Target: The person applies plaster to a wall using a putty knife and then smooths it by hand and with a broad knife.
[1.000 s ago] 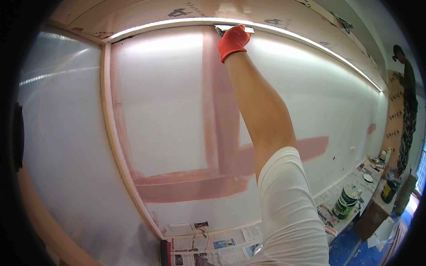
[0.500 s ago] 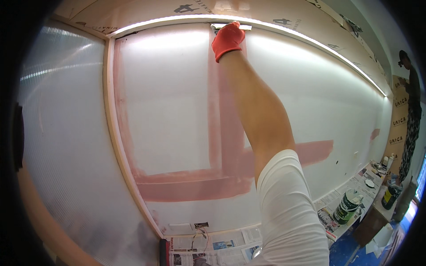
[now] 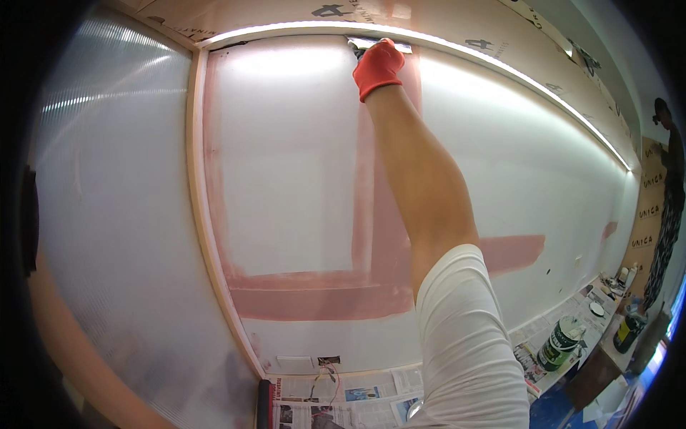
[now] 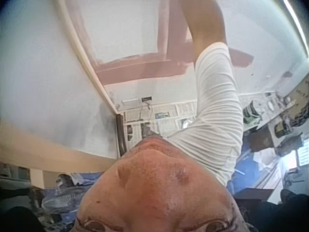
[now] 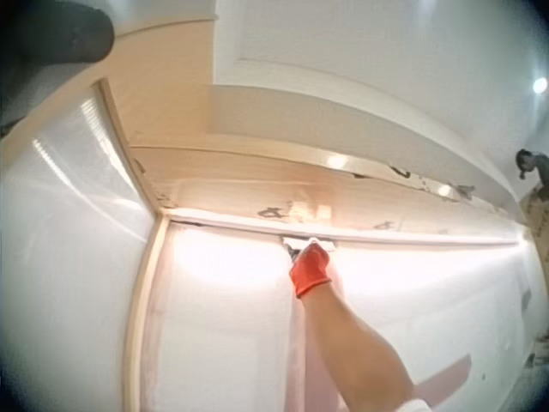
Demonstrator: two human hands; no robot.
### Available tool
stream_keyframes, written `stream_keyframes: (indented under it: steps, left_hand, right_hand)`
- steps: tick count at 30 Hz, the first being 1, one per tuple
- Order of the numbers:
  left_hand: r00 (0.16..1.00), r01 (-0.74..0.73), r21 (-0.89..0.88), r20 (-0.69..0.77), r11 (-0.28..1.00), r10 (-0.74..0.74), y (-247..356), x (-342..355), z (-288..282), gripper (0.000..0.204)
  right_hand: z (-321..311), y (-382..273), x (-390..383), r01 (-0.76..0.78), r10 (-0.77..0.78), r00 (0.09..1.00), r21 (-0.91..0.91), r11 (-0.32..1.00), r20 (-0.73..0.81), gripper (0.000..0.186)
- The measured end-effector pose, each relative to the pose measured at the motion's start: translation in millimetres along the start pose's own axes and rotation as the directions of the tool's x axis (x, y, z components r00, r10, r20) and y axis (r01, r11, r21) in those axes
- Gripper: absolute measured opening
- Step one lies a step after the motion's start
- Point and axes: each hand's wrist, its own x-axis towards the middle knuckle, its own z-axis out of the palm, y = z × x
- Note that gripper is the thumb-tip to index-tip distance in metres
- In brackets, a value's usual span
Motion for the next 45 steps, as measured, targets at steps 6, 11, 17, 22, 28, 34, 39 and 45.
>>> stream_keyframes:
  steps: [6,11,17,22,28,34,39,45]
  left_hand:
    - [1.0,0.002,0.008,-0.014,1.0,-0.001,-6.8,-8.3,1.5,0.077]
    - [1.0,-0.022,-0.016,0.012,1.0,0.022,-12.9,-8.0,13.8,0.078]
    - [1.0,-0.008,-0.013,-0.006,1.0,0.008,-23.5,-23.0,16.4,0.079]
    - [1.0,-0.014,-0.017,0.001,1.0,0.014,-28.7,-28.7,27.7,0.08]
    - [1.0,-0.008,-0.039,0.007,0.999,0.008,-42.4,-37.2,47.4,0.081]
    - [1.0,0.006,0.002,-0.009,1.0,-0.006,-67.9,-48.2,65.2,0.083]
    - [0.995,0.09,0.015,0.037,0.996,-0.091,-75.4,-49.0,64.4,0.086]
    - [0.997,0.078,0.034,0.003,0.996,-0.078,-56.0,-62.9,57.5,0.087]
  right_hand:
    - [-4.5,6.2,-26.3,-0.058,0.215,0.975,0.887,0.458,-0.048,0.02]
    - [-4.6,-26.8,-59.6,0.008,0.036,0.998,0.5,-0.866,0.048,0.022]
    - [-71.2,-47.7,-186.9,-0.19,-0.588,0.801,0.979,-0.075,0.11,0.028]
    - [-80.1,-56.3,-191.1,-0.159,-0.608,0.787,0.987,-0.037,0.104,0.034]
    - [-35.0,-71.1,-183.9,-0.187,-0.574,0.805,0.982,-0.003,0.151,0.036]
    - [-17.2,-86.6,-184.2,-0.089,-0.407,0.913,0.981,-0.17,0.013,0.034]
    - [-14.0,-109.7,-259.0,0.01,-0.779,0.606,0.978,0.209,0.16,0.039]
    - [-17.6,-97.7,-293.0,-0.381,-0.707,0.577,0.9,0.212,0.41,0.03]
